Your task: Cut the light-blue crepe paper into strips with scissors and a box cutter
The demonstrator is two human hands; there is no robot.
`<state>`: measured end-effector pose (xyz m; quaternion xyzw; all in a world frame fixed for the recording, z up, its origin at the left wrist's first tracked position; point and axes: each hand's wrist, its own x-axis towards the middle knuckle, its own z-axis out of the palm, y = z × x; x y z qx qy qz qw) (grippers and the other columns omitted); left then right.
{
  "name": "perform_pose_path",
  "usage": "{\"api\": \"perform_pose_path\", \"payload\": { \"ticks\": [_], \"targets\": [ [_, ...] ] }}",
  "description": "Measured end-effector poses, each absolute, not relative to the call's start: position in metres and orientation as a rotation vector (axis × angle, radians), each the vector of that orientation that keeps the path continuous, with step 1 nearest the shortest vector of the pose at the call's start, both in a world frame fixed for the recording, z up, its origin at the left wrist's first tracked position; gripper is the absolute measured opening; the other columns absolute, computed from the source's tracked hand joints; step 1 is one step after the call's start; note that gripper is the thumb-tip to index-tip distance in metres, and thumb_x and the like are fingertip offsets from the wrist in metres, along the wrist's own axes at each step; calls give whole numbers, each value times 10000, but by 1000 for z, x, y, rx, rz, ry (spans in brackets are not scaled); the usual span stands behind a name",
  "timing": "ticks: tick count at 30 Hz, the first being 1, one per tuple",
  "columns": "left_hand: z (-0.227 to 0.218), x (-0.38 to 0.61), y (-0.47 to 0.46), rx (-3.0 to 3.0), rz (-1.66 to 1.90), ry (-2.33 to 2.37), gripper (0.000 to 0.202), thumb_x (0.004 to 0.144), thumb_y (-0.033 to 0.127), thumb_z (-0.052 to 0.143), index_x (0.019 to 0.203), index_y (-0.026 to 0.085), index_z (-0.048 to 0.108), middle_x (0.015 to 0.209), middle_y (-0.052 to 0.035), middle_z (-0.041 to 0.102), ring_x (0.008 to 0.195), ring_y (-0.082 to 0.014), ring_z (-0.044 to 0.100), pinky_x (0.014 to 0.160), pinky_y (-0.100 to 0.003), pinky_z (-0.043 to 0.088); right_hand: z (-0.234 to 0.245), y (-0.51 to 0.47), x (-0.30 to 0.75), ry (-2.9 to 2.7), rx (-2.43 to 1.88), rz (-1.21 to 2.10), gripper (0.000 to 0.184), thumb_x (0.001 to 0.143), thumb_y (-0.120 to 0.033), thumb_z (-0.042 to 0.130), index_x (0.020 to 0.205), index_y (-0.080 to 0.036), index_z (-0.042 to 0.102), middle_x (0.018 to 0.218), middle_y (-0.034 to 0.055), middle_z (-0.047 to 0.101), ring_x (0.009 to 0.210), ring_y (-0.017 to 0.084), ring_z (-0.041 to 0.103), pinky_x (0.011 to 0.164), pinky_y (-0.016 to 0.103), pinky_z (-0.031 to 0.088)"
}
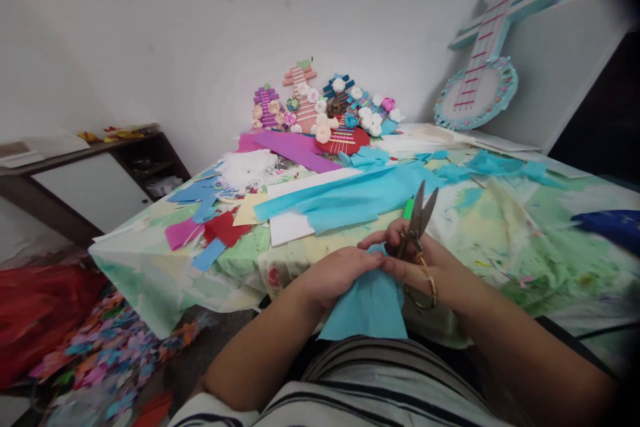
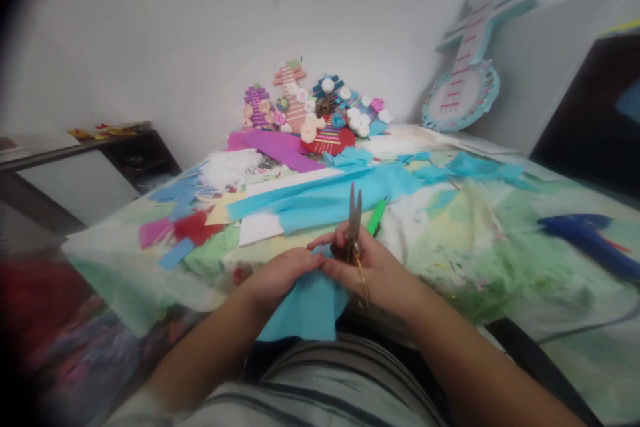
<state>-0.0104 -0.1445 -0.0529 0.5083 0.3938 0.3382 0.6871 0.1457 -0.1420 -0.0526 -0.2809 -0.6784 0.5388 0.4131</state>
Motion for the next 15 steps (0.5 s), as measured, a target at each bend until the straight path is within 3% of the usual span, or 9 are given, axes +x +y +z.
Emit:
{"api": "perform_pose_path", "payload": {
  "ticks": [4, 15],
  "targets": [
    [-51, -13, -145, 1150, 696, 948, 241, 628, 339, 649, 538, 127, 582, 495, 10, 531, 540, -114, 494, 515, -218, 356, -59, -143, 148, -1562, -770, 1310, 309, 711, -287, 609, 724, -215, 309, 720, -41, 522, 602, 73, 498, 541, 207, 407],
    [-54, -7, -147, 1059, 674, 846, 298, 543, 407, 693, 606, 122, 634, 529, -6, 583, 487, -100, 505, 505, -216, 389, -45, -144, 163, -1620, -898, 1116, 341, 688, -315, 622, 711, -214, 297, 692, -22, 531, 566, 78, 477, 498, 209, 409]
  ]
}}
